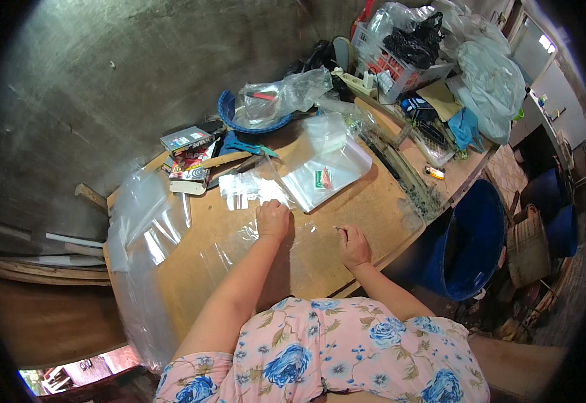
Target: The person stands at a cluttered workbench and repeatedly picks up clear plastic bags, folds them, and places them into a growing stack. The person also handles a small white packet and a red pen, moving them aside before continuing to fold and stack the plastic bags.
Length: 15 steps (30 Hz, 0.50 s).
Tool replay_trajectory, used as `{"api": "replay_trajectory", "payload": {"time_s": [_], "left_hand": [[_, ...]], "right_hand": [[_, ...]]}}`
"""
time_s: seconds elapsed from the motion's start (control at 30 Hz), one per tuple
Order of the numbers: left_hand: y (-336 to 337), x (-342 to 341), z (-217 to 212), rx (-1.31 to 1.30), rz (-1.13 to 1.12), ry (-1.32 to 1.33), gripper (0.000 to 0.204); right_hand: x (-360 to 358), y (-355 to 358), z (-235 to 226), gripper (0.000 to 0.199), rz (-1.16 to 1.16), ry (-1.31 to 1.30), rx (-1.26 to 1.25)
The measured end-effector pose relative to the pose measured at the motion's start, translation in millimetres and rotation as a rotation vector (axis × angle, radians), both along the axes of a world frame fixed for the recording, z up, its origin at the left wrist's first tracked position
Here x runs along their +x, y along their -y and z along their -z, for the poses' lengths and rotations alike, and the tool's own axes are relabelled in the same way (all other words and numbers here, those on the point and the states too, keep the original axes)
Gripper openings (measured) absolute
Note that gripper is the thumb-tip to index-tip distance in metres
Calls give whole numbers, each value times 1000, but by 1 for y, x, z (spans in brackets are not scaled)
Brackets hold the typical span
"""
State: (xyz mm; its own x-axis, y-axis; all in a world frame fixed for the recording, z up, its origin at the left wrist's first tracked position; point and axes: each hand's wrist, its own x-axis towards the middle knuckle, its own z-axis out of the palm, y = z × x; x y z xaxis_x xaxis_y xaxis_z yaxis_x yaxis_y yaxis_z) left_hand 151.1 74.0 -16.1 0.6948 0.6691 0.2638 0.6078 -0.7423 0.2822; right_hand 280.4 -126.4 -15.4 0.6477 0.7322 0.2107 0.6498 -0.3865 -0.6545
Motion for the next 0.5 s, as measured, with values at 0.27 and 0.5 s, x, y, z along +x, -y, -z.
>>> {"api": "replay_trajectory", "payload": {"time_s": [0.27,0.5], "left_hand": [[-65,-21,4,-701,-162,659,11],[-86,-49,-21,-936,-500,748,12]], "right_hand": [[-2,-3,-9,15,14,14,-19],[-2,-1,-6,13,41,-15,20]]}}
